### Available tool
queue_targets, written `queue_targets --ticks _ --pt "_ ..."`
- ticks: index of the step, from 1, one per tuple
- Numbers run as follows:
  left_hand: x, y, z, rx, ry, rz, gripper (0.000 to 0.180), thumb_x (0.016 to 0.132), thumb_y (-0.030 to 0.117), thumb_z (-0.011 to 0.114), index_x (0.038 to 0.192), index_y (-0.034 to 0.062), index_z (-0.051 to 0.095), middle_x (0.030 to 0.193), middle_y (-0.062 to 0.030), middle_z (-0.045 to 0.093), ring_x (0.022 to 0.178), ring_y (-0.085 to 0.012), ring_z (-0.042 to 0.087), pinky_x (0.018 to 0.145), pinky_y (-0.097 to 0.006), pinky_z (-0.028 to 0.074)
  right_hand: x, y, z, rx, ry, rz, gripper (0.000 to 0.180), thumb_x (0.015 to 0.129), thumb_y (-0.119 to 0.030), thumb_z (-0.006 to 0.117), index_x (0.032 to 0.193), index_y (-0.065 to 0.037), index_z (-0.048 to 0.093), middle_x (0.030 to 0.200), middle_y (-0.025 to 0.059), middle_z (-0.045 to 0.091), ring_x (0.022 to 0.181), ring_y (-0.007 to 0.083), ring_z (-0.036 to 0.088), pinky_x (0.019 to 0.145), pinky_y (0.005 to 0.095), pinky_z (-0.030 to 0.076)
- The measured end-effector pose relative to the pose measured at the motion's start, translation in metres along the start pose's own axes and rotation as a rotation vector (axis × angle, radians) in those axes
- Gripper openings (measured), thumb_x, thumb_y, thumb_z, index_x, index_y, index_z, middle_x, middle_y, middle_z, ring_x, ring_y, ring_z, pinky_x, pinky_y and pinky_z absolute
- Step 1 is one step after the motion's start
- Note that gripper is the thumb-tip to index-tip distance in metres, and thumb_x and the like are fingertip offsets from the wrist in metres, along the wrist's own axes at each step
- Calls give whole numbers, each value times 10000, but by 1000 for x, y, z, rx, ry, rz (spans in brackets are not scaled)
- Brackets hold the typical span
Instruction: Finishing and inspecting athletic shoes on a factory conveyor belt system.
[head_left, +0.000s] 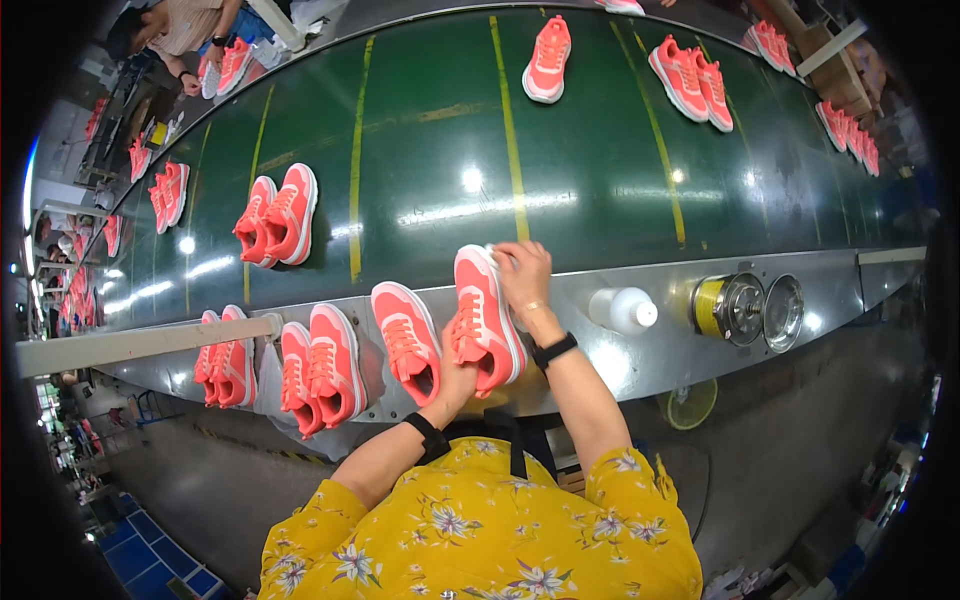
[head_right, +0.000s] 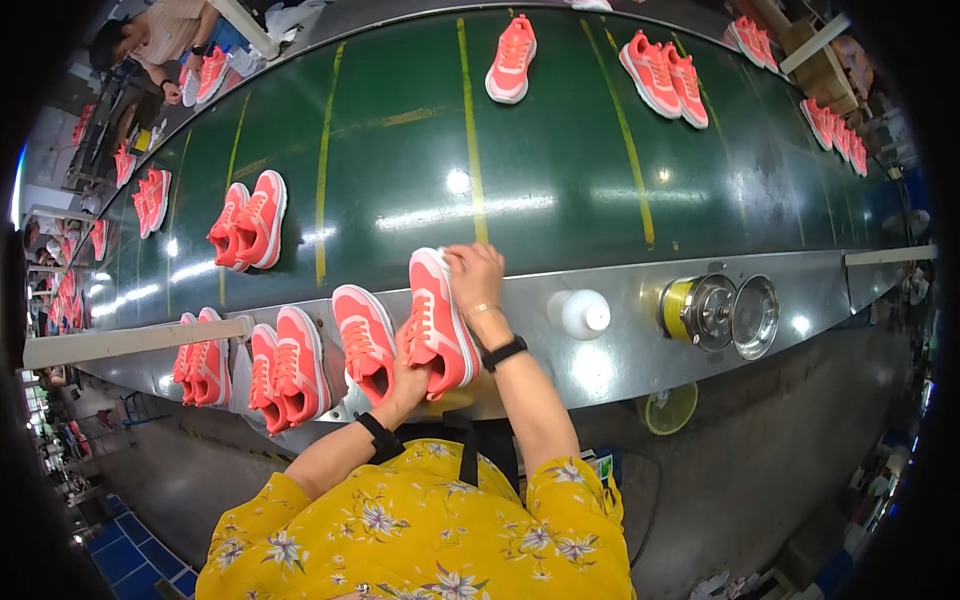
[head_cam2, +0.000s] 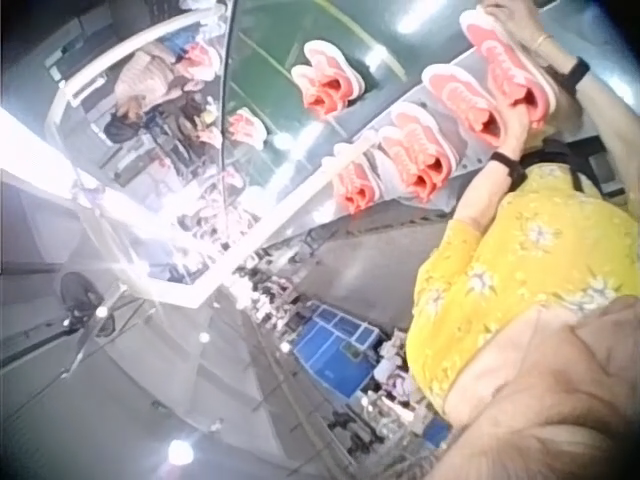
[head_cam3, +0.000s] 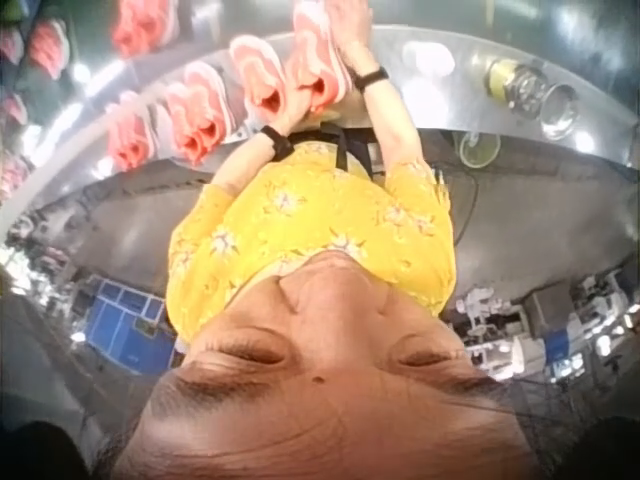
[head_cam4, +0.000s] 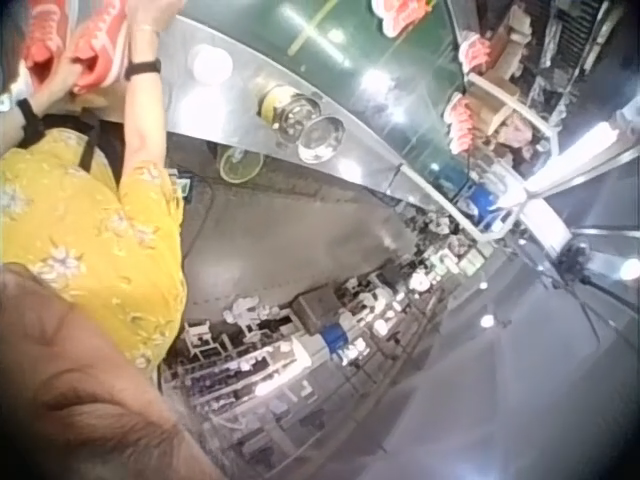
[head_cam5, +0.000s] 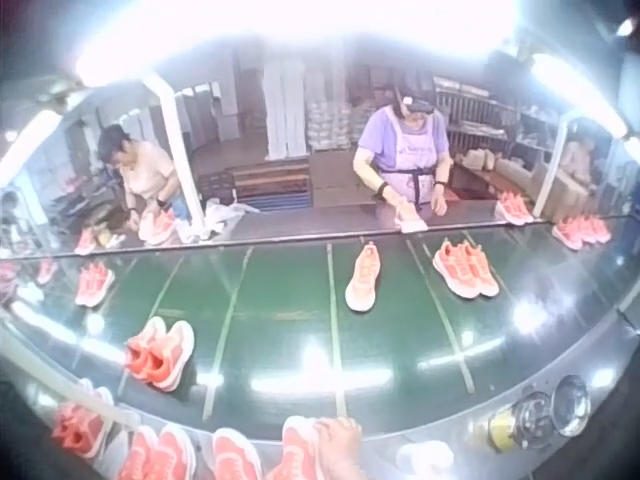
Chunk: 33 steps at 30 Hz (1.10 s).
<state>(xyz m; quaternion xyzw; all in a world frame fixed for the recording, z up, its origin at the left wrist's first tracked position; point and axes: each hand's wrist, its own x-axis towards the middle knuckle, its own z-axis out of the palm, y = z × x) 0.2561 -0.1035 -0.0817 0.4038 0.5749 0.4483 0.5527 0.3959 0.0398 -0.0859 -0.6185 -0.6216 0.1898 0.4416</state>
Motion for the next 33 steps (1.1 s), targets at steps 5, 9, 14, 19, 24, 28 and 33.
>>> queue_targets --ticks 5,9,14,19,24,28,33 --pt "-5 11 -5 -267 14 -207 615 915 -61 583 1474 70 364 1379 -86 510 1274 -195 519 1062 -336 457 -64 8 -48 95 129 285 85 851 -108 727 920 -62 744 869 93 678 828 311 621 794 415 496" --pt "-3 55 -22 -331 4 -100 657 900 -71 603 1490 66 351 1389 -77 517 1280 -197 524 1074 -340 450 -117 6 -66 -70 0 231 86 857 -88 719 935 -59 740 941 106 672 911 306 611 849 409 488" --pt "-5 100 -75 -61 -64 115 710 848 -110 624 1492 68 383 1397 -88 531 1266 -186 532 1070 -339 454 -136 -47 -62 -54 -309 75 267 827 -79 748 1087 -42 699 1205 160 583 1075 357 553 926 426 476" --pt "-2 132 -126 -152 1 84 654 865 -78 636 1470 31 411 1392 -88 545 1286 -178 519 1094 -331 424 -138 -89 0 211 -840 149 684 750 -153 818 1349 -6 521 1370 230 468 1255 421 447 1069 476 427" --pt "16 143 -182 -73 111 48 602 894 -48 632 1457 9 427 1407 -102 541 1310 -174 506 1109 -326 404 -107 -106 37 107 -796 52 742 776 -52 714 1460 -35 425 1424 250 465 1296 455 457 1080 505 411" --pt "58 133 -211 -44 137 114 598 883 -37 642 1444 4 439 1365 -102 579 1273 -180 544 1096 -324 418 -92 -94 32 378 -829 384 641 843 -45 635 1457 -43 451 1350 229 586 1252 348 585 1008 389 481" --pt "142 129 -217 297 266 155 585 815 -11 647 1384 27 515 1302 -175 620 1237 -282 587 1059 -363 443 -35 -64 46 634 -643 526 677 857 10 584 1509 -45 408 1405 109 571 1273 218 556 1052 344 451"
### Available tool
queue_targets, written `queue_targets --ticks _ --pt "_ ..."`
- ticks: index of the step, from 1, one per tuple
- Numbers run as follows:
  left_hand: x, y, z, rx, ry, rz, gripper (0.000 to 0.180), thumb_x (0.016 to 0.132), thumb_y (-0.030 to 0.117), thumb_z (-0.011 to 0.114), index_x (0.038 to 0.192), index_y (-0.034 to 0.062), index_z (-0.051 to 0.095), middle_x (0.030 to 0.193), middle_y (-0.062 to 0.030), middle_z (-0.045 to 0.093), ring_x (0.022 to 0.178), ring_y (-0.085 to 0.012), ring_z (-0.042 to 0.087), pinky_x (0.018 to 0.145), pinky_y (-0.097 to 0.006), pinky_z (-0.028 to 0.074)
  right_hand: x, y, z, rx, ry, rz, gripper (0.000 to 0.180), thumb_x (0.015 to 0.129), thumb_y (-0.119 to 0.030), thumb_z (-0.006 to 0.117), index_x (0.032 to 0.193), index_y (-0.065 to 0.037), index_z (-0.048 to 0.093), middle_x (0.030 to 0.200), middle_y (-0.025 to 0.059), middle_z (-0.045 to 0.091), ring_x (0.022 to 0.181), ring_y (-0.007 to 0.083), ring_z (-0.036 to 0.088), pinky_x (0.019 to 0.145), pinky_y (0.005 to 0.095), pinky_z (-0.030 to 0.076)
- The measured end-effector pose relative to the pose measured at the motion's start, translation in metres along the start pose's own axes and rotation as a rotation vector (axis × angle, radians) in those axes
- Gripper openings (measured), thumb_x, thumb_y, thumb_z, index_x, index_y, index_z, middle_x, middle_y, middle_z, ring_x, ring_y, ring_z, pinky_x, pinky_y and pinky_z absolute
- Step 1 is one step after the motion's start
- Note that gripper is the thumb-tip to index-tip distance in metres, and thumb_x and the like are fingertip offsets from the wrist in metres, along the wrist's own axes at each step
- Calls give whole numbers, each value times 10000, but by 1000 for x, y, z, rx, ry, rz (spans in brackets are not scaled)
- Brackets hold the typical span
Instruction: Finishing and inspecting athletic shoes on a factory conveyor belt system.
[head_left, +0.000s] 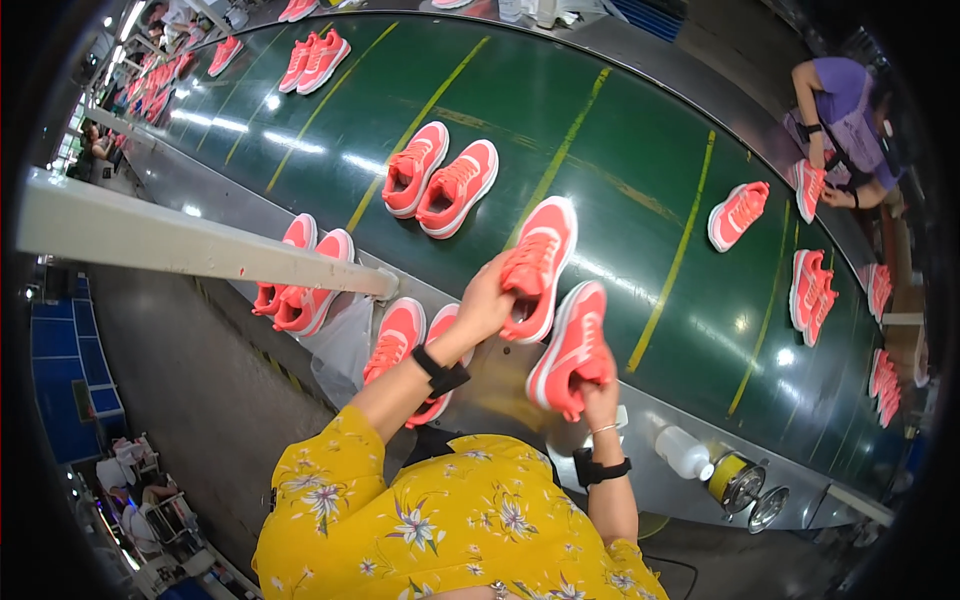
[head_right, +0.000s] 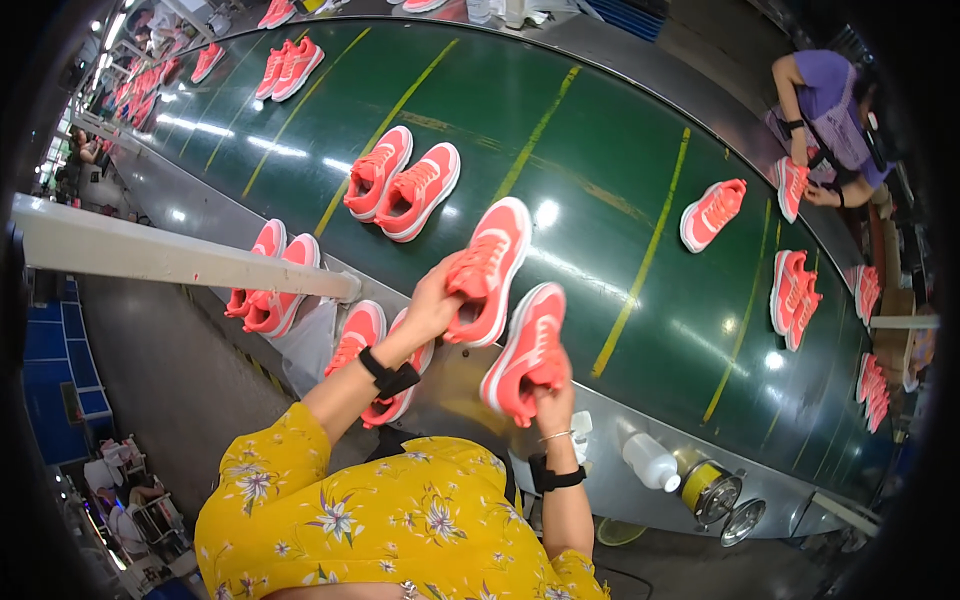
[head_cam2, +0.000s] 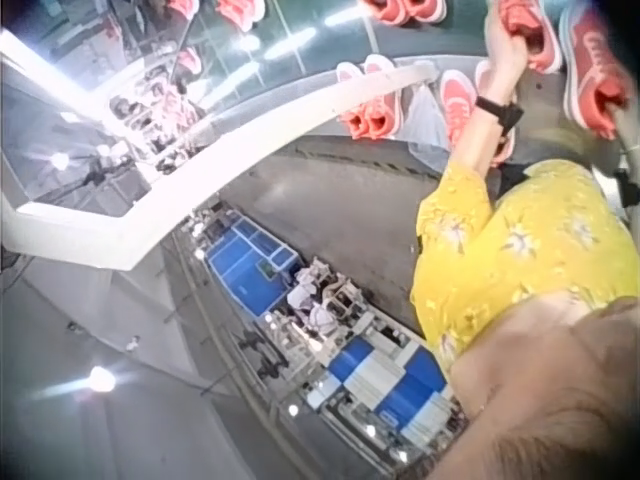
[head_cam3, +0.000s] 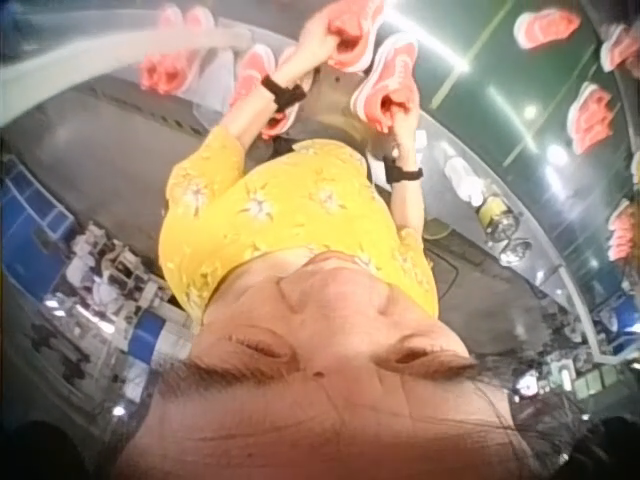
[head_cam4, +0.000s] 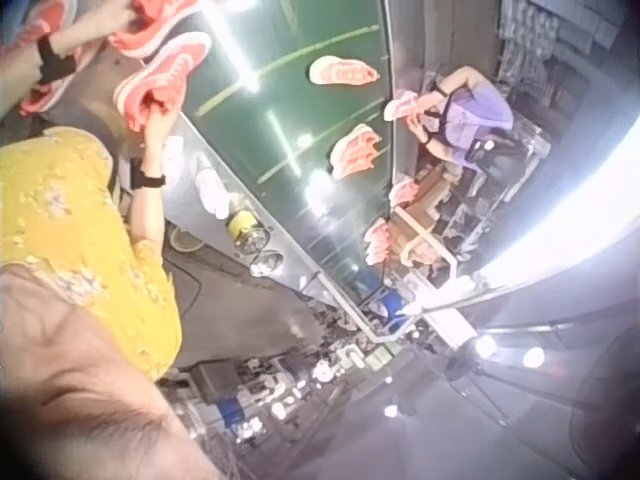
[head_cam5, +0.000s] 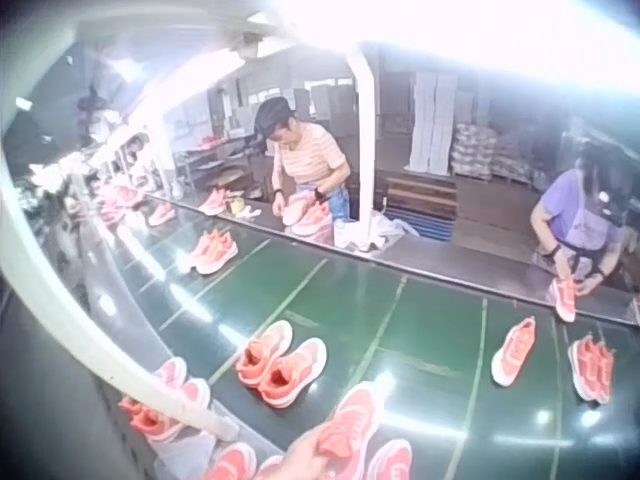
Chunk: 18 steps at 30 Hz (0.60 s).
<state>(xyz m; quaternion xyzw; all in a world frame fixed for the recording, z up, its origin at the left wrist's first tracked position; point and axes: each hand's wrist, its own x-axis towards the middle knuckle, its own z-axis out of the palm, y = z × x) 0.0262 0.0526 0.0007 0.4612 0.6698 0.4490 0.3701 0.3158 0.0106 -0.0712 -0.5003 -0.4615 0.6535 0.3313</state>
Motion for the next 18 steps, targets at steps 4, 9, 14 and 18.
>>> queue_targets --ticks 4,9,14,18 --pt "68 2 30 162 47 50 532 835 25 605 1362 42 541 1221 -240 639 1166 -388 611 986 -427 486 90 -48 1 -213 196 -246 672 883 -44 636 1512 -40 400 1413 145 564 1273 217 555 1070 340 431" --pt "104 -22 62 321 -99 -88 496 876 83 604 1366 50 541 1148 -237 662 1089 -401 632 913 -461 507 170 -34 -4 -538 299 -182 652 938 -188 669 1518 -60 401 1383 168 592 1261 240 575 1030 358 455" --pt "96 -66 -1 526 218 223 521 814 23 589 1328 -18 518 1250 -248 588 1187 -414 547 1032 -496 419 141 -23 -18 -359 356 -163 421 977 -205 658 1364 -55 585 1138 111 697 978 161 652 865 303 516" --pt "99 -70 -79 993 267 140 607 715 24 696 1300 -3 536 1126 -228 635 1090 -418 591 961 -510 437 54 -22 -27 -423 531 -201 182 991 -56 595 1132 -33 707 960 29 670 818 89 616 715 228 498"
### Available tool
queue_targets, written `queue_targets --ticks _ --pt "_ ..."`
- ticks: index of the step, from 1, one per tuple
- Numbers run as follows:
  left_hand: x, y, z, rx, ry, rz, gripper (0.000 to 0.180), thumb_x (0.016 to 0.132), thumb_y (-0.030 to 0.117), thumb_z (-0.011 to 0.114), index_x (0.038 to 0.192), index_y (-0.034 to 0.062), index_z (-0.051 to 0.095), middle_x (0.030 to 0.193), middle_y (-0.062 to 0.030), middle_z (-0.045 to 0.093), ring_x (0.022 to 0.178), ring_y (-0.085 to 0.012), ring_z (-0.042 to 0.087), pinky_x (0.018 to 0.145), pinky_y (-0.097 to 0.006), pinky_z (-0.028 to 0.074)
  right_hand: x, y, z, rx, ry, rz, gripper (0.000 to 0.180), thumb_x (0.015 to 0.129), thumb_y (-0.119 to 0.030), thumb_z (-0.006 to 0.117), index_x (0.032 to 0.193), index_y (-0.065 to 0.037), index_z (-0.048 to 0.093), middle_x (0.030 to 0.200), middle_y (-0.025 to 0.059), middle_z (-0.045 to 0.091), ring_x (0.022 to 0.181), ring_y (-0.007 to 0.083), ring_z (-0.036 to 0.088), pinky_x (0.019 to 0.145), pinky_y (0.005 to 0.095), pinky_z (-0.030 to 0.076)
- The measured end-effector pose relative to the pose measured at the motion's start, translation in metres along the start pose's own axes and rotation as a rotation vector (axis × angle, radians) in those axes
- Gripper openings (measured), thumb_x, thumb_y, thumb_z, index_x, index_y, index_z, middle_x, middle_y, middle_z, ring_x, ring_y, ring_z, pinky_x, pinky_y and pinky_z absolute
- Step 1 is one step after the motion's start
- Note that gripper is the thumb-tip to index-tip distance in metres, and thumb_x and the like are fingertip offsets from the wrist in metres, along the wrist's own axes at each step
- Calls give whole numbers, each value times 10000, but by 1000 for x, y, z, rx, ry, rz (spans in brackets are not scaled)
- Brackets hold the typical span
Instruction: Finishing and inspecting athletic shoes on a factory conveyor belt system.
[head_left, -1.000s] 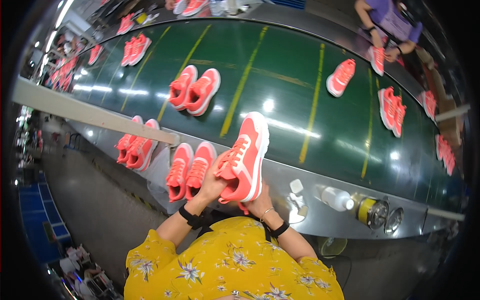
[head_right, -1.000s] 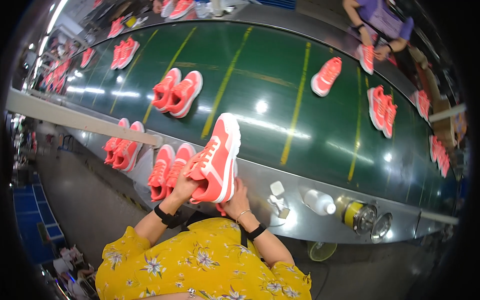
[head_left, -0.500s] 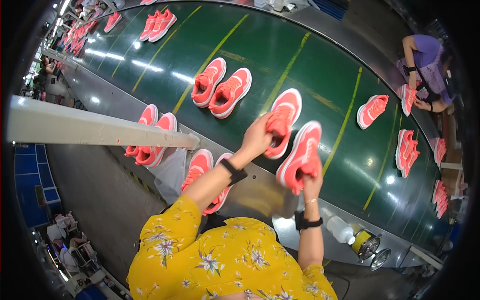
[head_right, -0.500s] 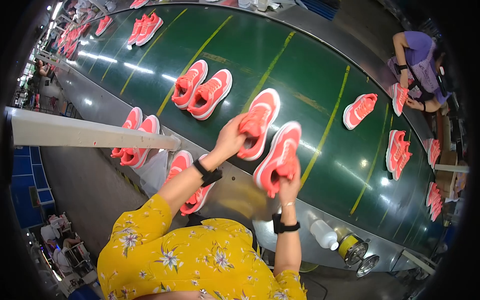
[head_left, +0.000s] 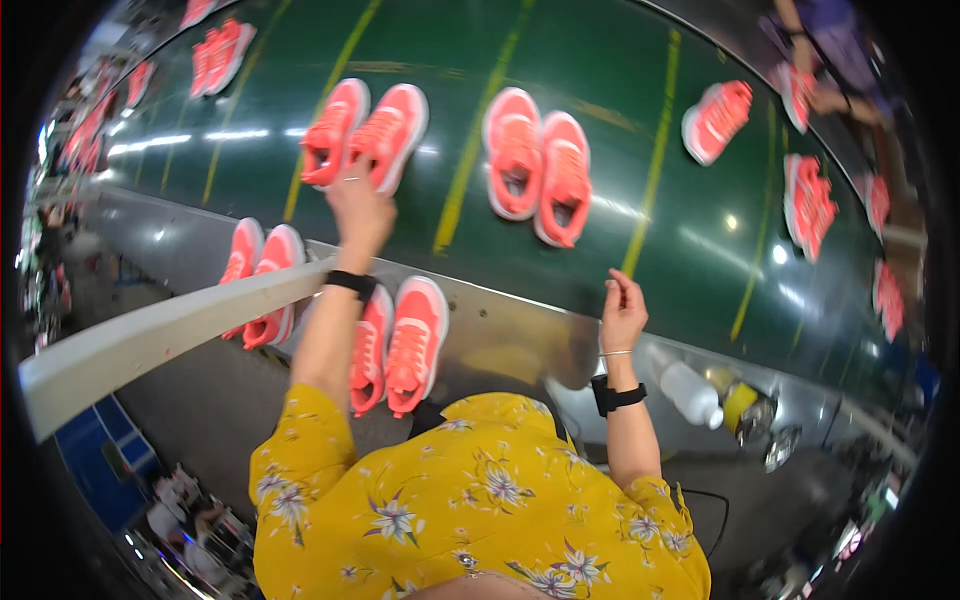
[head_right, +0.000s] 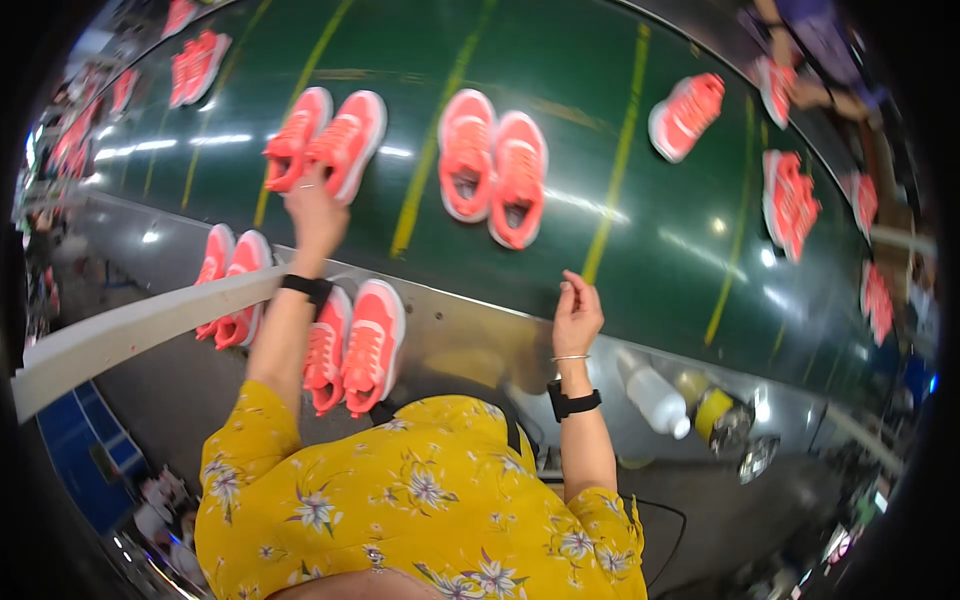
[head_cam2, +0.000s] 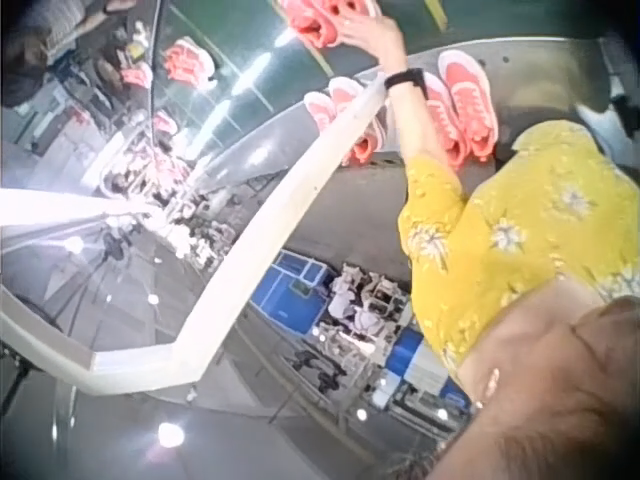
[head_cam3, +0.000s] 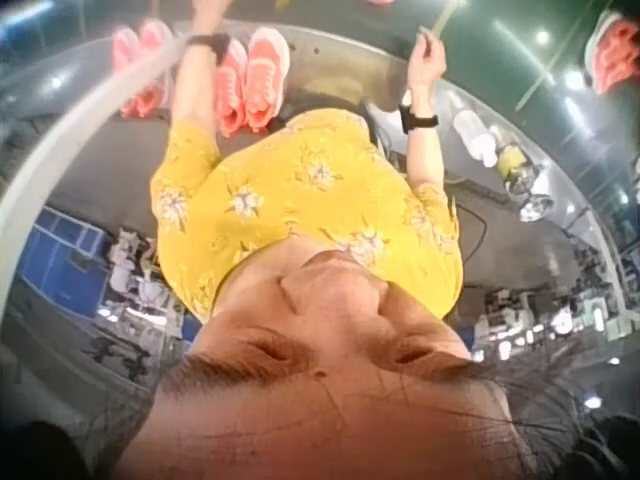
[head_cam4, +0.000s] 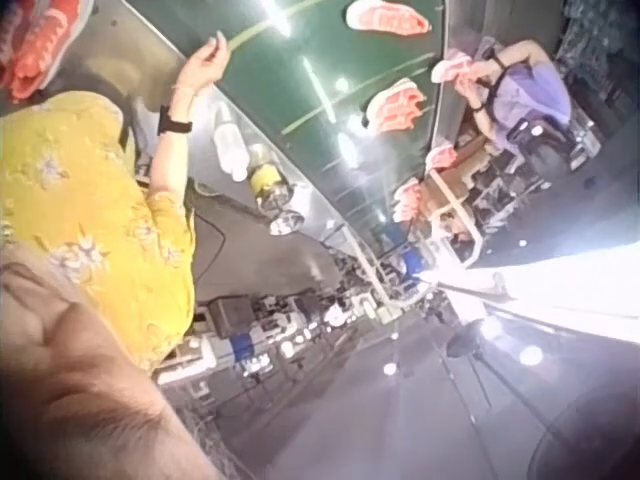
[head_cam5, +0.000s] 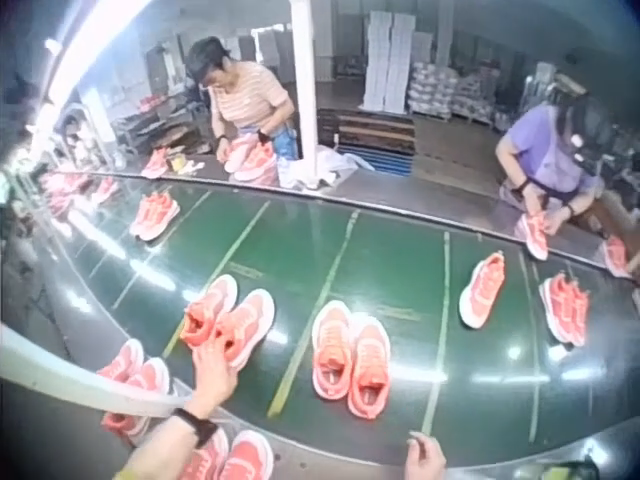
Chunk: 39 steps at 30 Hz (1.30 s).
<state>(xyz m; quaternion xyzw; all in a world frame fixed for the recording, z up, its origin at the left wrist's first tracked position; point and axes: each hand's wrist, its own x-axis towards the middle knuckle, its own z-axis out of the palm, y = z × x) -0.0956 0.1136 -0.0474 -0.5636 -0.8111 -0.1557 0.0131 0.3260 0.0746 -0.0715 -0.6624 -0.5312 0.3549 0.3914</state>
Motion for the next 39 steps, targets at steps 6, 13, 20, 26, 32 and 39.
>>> queue_targets --ticks 6,13,20,26,32,39 --pt "1 -66 21 -94 -72 -120 487 776 -43 679 1236 70 566 1117 -200 654 1088 -426 595 927 -505 480 -108 36 -79 -225 112 23 154 947 -41 595 1068 -31 690 964 113 660 857 247 632 761 336 519" --pt "2 -25 -7 229 -231 -151 466 770 184 770 1222 104 691 1177 -217 644 1097 -372 593 985 -466 457 -160 53 -112 -553 117 -94 324 854 -86 685 1174 -65 636 1145 128 623 1088 353 556 951 451 448" --pt "-45 17 -70 -384 -166 12 491 777 267 817 1173 9 683 1103 -207 706 1017 -303 679 928 -381 502 -174 116 -98 -557 67 -286 269 784 -108 736 1047 -136 686 1035 48 640 1048 293 573 894 439 428" --pt "-110 104 -195 -1038 -479 -64 359 821 120 770 1123 -27 645 940 -19 670 852 -91 614 770 -246 485 -155 52 -133 -497 227 -424 289 744 -60 739 1014 -162 724 983 19 644 1002 261 584 882 404 417" --pt "-167 160 -209 -1254 -819 -52 446 759 102 820 1139 -41 637 928 -33 691 804 -103 644 736 -244 512 -131 4 -269 -691 835 -361 277 735 -48 758 983 -172 752 997 -6 681 1004 260 584 925 405 410" --pt "-212 203 -176 -1092 -1012 -84 368 734 42 800 1071 -46 679 898 -45 707 773 -109 646 733 -248 512 -94 58 -467 -984 947 -3 110 810 -196 766 915 -167 779 1002 -10 709 1129 276 509 1006 466 330"
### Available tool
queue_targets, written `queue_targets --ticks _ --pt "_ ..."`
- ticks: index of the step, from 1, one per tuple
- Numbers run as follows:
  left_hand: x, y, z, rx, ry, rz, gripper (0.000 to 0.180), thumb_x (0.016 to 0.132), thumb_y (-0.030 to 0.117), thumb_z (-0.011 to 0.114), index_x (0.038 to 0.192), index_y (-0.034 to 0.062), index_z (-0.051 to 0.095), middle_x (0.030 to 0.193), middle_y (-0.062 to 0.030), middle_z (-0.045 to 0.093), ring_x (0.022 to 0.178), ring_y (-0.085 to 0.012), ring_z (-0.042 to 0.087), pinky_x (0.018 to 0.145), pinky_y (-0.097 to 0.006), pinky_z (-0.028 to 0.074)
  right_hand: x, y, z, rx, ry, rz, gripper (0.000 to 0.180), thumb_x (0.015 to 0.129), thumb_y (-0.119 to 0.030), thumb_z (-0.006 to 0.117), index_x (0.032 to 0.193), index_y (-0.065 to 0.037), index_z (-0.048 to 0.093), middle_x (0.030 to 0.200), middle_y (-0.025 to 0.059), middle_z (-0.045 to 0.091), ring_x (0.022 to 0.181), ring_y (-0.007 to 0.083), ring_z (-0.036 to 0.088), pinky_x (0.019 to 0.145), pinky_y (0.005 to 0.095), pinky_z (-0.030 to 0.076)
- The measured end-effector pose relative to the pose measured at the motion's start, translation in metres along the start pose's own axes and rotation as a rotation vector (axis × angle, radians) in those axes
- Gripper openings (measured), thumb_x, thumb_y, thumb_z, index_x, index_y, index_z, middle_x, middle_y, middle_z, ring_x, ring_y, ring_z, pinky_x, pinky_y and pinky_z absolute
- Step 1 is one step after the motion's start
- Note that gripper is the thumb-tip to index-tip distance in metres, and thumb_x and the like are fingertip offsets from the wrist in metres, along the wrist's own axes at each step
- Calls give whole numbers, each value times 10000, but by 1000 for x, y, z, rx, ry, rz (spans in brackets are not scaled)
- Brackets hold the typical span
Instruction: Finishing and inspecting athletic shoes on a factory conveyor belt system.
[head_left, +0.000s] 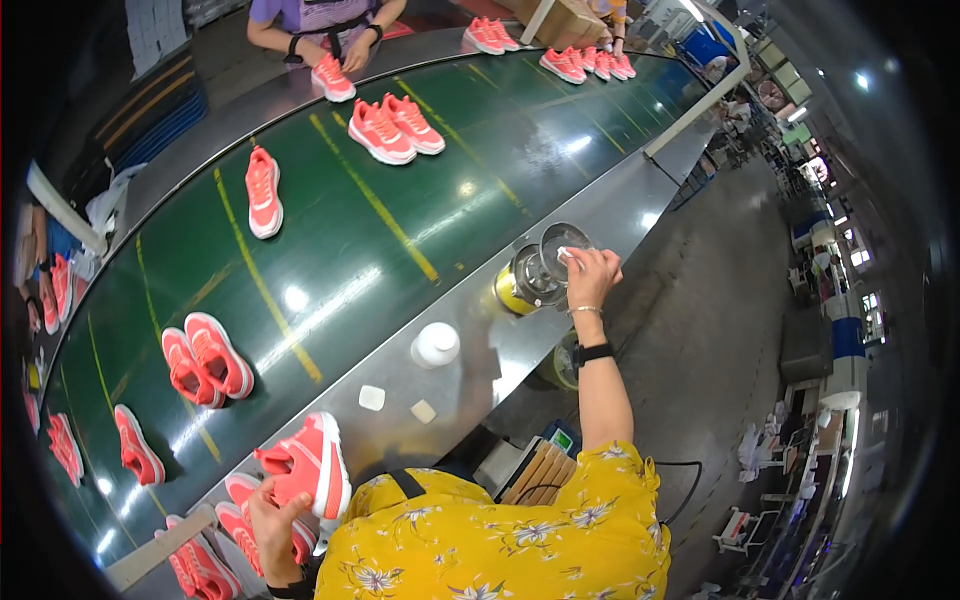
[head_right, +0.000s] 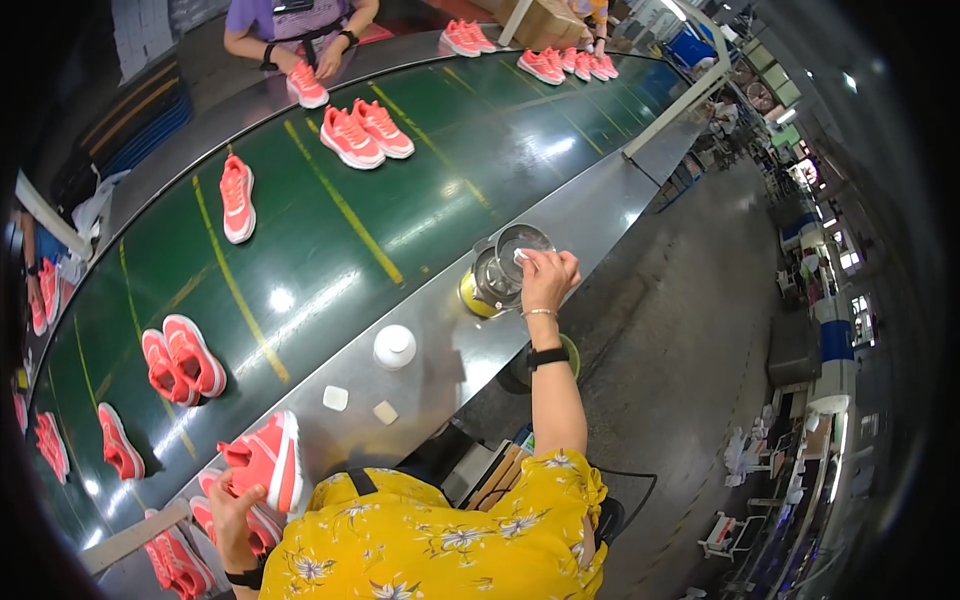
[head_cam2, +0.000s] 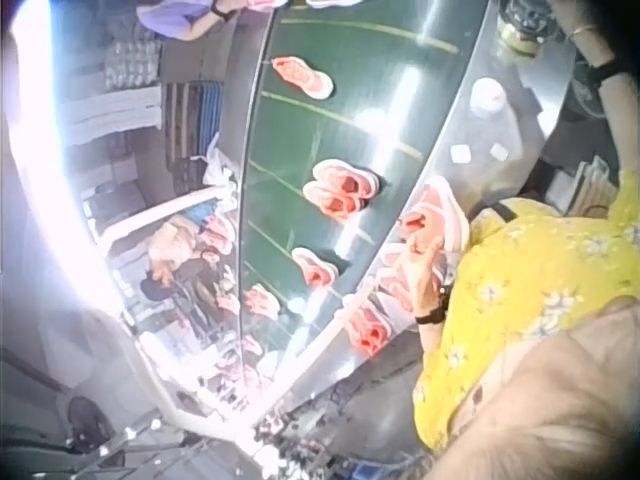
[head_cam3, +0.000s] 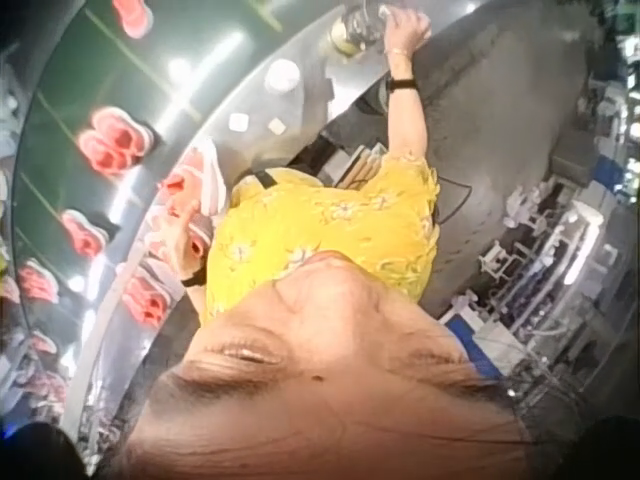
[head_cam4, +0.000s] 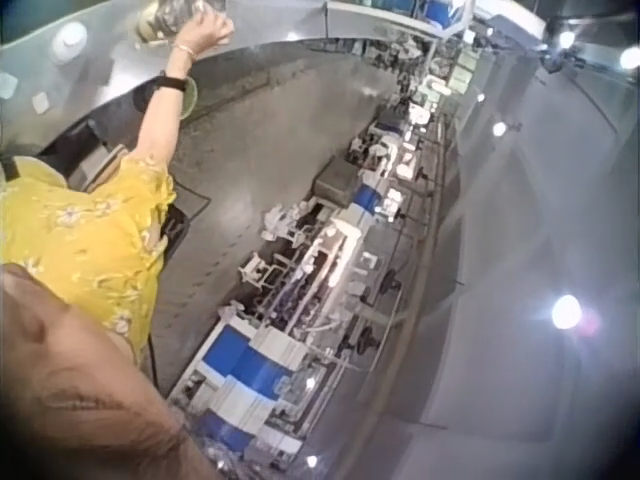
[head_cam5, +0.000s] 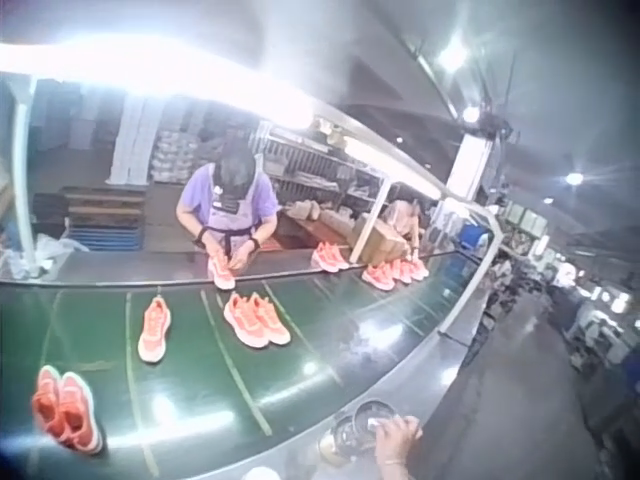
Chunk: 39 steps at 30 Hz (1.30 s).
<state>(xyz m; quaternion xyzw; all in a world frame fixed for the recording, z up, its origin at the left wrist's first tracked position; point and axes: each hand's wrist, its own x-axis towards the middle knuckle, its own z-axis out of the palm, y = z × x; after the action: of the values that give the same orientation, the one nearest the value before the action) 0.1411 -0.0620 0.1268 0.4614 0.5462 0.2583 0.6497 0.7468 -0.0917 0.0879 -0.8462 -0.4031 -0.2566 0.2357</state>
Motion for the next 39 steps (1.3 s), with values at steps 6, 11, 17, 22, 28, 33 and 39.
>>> queue_targets --ticks 6,11,17,22,28,33,39 --pt "8 4 32 -14 -26 -91 349 735 5 793 1057 -62 675 915 -63 717 787 -123 659 750 -263 526 8 31 43 0 -179 179 133 788 -262 782 856 -149 797 926 70 711 1099 295 522 1004 453 322" --pt "17 -6 41 -29 -58 -101 374 716 -9 805 1061 -67 673 922 -81 719 823 -135 665 781 -277 527 15 37 41 -16 -215 122 121 793 -245 774 846 -138 796 901 79 700 1073 295 529 1005 447 329" --pt "10 -12 21 42 -51 -123 358 709 18 823 1033 -61 691 927 -82 722 829 -145 669 776 -288 527 -7 29 44 15 -241 151 140 796 -253 759 859 -133 792 904 93 699 1074 300 530 1016 459 327" --pt "1 -20 4 183 -123 -129 413 730 87 861 1086 -29 688 892 -12 703 751 -87 624 706 -256 508 -5 22 50 -14 -127 6 258 868 -303 645 776 -89 757 869 138 710 994 334 589 911 503 391" --pt "29 -24 -2 335 -328 -25 567 727 157 899 1208 -16 656 952 23 656 855 -65 557 801 -275 494 19 67 45 63 -42 -105 226 845 -306 749 875 -85 785 863 163 731 818 344 695 735 474 525" --pt "18 -41 -9 214 -319 -47 610 727 158 894 1246 -8 621 1134 -82 701 1062 -125 600 973 -314 467 1 -67 -13 486 -40 11 156 870 -116 782 998 -31 756 942 66 706 867 187 652 805 328 529" --pt "8 -48 -27 214 -323 -33 663 722 102 886 1301 0 580 1208 -95 680 1122 -148 599 1012 -318 454 -130 -232 -39 992 -706 -430 207 730 0 784 914 -83 737 913 55 648 952 266 605 890 380 471"
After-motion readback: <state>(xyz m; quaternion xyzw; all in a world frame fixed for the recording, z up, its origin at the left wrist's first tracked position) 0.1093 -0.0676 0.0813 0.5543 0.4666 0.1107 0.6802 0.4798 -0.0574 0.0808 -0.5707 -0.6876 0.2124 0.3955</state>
